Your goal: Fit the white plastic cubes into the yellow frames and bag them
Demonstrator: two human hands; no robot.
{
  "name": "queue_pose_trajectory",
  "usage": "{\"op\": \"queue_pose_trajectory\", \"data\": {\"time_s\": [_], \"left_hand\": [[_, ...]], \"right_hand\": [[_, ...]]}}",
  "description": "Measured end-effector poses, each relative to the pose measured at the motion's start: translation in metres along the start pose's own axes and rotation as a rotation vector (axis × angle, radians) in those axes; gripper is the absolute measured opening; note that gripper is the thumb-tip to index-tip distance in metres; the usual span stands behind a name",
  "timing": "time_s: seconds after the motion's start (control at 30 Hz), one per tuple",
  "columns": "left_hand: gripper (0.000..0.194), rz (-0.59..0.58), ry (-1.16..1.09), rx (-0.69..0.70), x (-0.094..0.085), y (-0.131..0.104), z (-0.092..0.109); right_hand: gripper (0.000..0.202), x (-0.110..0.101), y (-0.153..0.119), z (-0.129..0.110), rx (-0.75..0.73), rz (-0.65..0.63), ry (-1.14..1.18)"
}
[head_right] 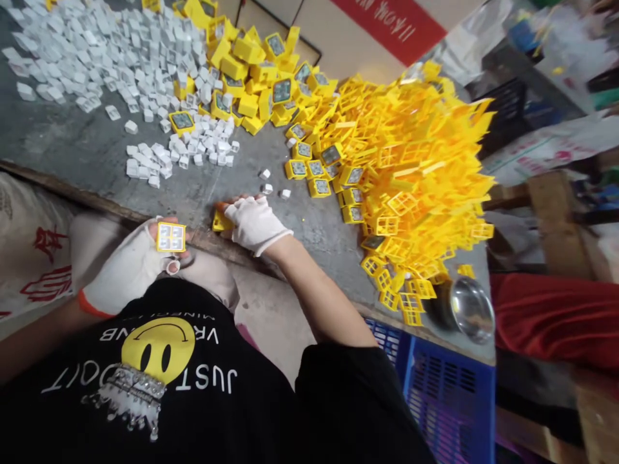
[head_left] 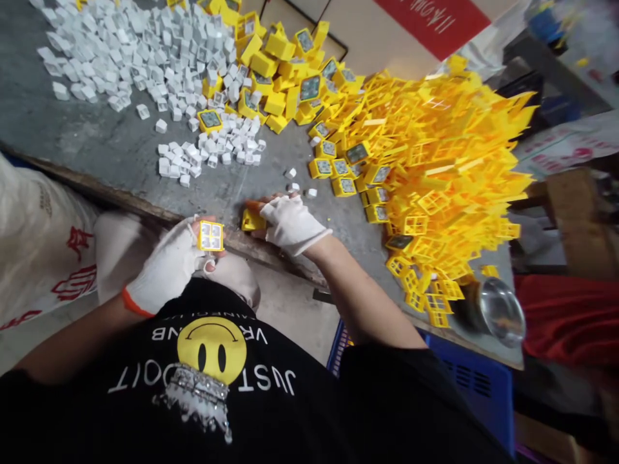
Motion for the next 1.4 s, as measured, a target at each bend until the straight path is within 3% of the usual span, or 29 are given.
{"op": "queue_pose_trajectory", "data": {"time_s": [0.07, 0.2, 0.3, 0.4, 0.6, 0.87, 1.13, 1.3, 1.4], "left_hand": [[0.038, -0.010, 0.018, 0.027, -0.003, 0.000, 0.001], [0.038, -0.058, 0.036, 0.047, -0.008, 0.003, -0.001], [0.034, -0.047, 0.068, 0.036, -0.010, 0.004, -0.004], [0.031, -0.039, 0.090, 0.030, -0.006, 0.003, -0.006], [0.026, -0.035, 0.105, 0.082, -0.001, 0.002, -0.005], [0.023, -0.049, 0.138, 0.094, 0.012, 0.001, -0.005], [0.035, -0.057, 0.198, 0.124, 0.002, 0.000, -0.010], [0.050, -0.073, 0.572, 0.303, 0.008, -0.010, 0.011], [0.048, -0.045, 0.805, 0.463, 0.015, -0.017, 0.030]], "right_hand": [[0.063, -0.010, -0.002, -0.015, -0.051, 0.105, 0.078], [0.065, -0.054, -0.033, -0.047, -0.318, 0.509, 0.294], [0.064, -0.072, -0.050, -0.061, -0.461, 0.630, 0.379], [0.061, -0.074, -0.050, -0.067, -0.483, 0.636, 0.374], [0.057, -0.058, -0.045, -0.065, -0.450, 0.592, 0.315], [0.059, -0.064, -0.056, -0.054, -0.386, 0.657, 0.319], [0.054, -0.060, -0.058, -0.061, -0.435, 0.683, 0.293], [0.042, -0.055, -0.067, -0.079, -0.351, 0.802, 0.239], [0.050, -0.045, -0.056, -0.076, -0.262, 0.755, 0.390]]}}
Point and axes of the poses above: each hand's wrist, its own y-axis towards the middle knuckle, its own x-axis out of the palm, z = x × y, the point moved 10 cm from there along y, towards the middle knuckle, and after that the axes turned 9 degrees about -y, right-handed, at the moved point
